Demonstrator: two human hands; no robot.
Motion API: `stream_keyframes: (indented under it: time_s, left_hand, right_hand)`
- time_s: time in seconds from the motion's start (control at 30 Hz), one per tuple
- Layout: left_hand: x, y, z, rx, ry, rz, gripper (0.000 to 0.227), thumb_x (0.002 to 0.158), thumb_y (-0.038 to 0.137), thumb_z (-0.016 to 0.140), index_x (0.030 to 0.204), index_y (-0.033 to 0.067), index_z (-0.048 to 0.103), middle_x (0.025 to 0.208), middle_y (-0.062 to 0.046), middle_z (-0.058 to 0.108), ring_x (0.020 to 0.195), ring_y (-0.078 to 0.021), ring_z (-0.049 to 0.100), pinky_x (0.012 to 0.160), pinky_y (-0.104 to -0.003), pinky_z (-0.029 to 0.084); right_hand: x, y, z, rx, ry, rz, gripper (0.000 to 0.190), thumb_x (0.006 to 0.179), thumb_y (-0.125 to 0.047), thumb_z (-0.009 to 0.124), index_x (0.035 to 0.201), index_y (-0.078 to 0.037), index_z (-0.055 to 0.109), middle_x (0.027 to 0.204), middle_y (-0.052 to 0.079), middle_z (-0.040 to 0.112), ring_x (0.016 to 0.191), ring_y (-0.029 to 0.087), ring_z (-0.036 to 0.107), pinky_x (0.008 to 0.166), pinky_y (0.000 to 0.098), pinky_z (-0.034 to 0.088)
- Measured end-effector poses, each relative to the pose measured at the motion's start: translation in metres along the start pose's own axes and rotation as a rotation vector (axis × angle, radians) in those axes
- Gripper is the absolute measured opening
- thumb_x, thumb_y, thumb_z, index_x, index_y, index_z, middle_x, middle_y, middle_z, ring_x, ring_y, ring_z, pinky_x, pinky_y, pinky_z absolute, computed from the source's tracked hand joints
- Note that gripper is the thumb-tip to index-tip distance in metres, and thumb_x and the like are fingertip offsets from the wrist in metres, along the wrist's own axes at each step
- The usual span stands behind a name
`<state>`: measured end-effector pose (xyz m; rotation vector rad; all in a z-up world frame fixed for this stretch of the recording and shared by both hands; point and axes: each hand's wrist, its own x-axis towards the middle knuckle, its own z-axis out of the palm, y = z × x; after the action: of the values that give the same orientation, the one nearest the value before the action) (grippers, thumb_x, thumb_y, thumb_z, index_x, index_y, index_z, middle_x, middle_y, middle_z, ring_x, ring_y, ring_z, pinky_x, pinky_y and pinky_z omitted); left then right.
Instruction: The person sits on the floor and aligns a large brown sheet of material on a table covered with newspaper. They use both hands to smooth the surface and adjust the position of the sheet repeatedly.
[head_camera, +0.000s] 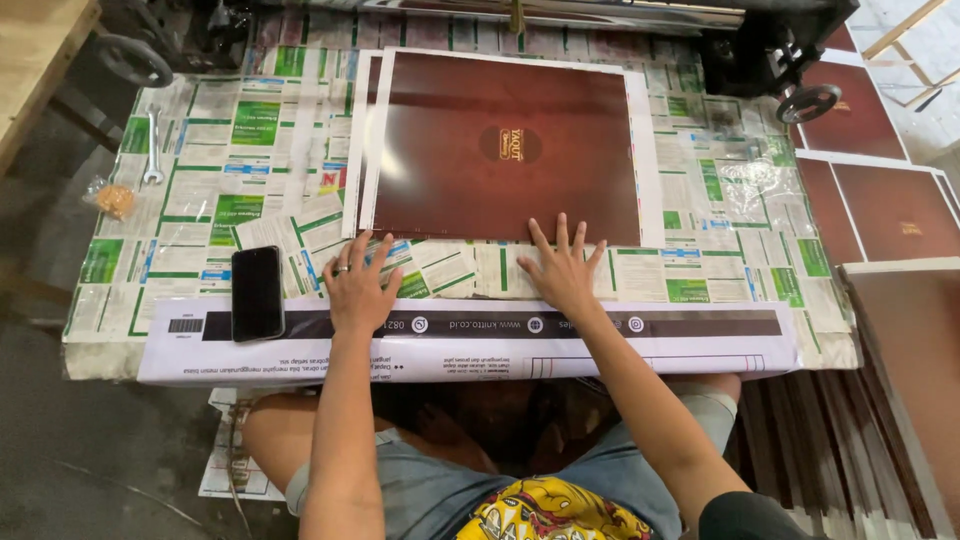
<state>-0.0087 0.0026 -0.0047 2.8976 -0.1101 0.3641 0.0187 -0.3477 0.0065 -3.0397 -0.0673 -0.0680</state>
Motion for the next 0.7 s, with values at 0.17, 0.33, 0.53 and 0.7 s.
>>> stream_keyframes:
  time_s: [0.17, 0.33, 0.53, 0.7]
  left_hand:
    - [0.003, 0.0, -0.003, -0.017, -0.018, -0.017, 0.057, 0.097, 0.049, 0.057, 0.151, 0.036, 0.048, 0.159, 0.0, 0.037, 0.146, -0.0218, 0.033, 0.12, -0.052, 0.021]
    - [0.004, 0.004, -0.009, -0.033, -0.033, -0.035, 0.058, 0.095, 0.049, 0.059, 0.15, 0.0368, 0.049, 0.159, 0.001, 0.037, 0.146, -0.0209, 0.032, 0.12, -0.051, 0.021]
    - [0.003, 0.004, -0.007, -0.07, 0.003, -0.038, 0.056, 0.095, 0.048, 0.06, 0.15, 0.0377, 0.05, 0.16, 0.002, 0.039, 0.146, -0.0211, 0.034, 0.12, -0.051, 0.022]
    - [0.004, 0.005, -0.01, -0.07, 0.004, -0.036, 0.056, 0.094, 0.048, 0.061, 0.149, 0.0379, 0.051, 0.16, 0.001, 0.039, 0.146, -0.0215, 0.033, 0.12, -0.05, 0.022]
  right_hand:
    - [0.041, 0.007, 0.005, 0.002, -0.008, -0.018, 0.078, 0.095, -0.078, 0.033, 0.162, -0.042, 0.019, 0.172, 0.015, 0.009, 0.155, 0.05, 0.004, 0.112, 0.0804, -0.003]
    - [0.094, 0.012, 0.005, -0.029, -0.111, 0.006, 0.082, 0.091, -0.084, 0.027, 0.162, -0.045, 0.012, 0.172, 0.011, 0.001, 0.155, 0.046, -0.003, 0.112, 0.0798, -0.007]
    - [0.125, 0.017, 0.0, 0.028, -0.091, -0.022, 0.09, 0.087, -0.087, 0.029, 0.163, -0.044, 0.011, 0.173, 0.011, -0.004, 0.156, 0.045, -0.007, 0.113, 0.0785, -0.008]
    - [0.152, 0.02, -0.001, 0.037, -0.128, -0.025, 0.093, 0.085, -0.089, 0.032, 0.163, -0.044, 0.009, 0.173, 0.011, -0.005, 0.156, 0.045, -0.009, 0.114, 0.0778, -0.009]
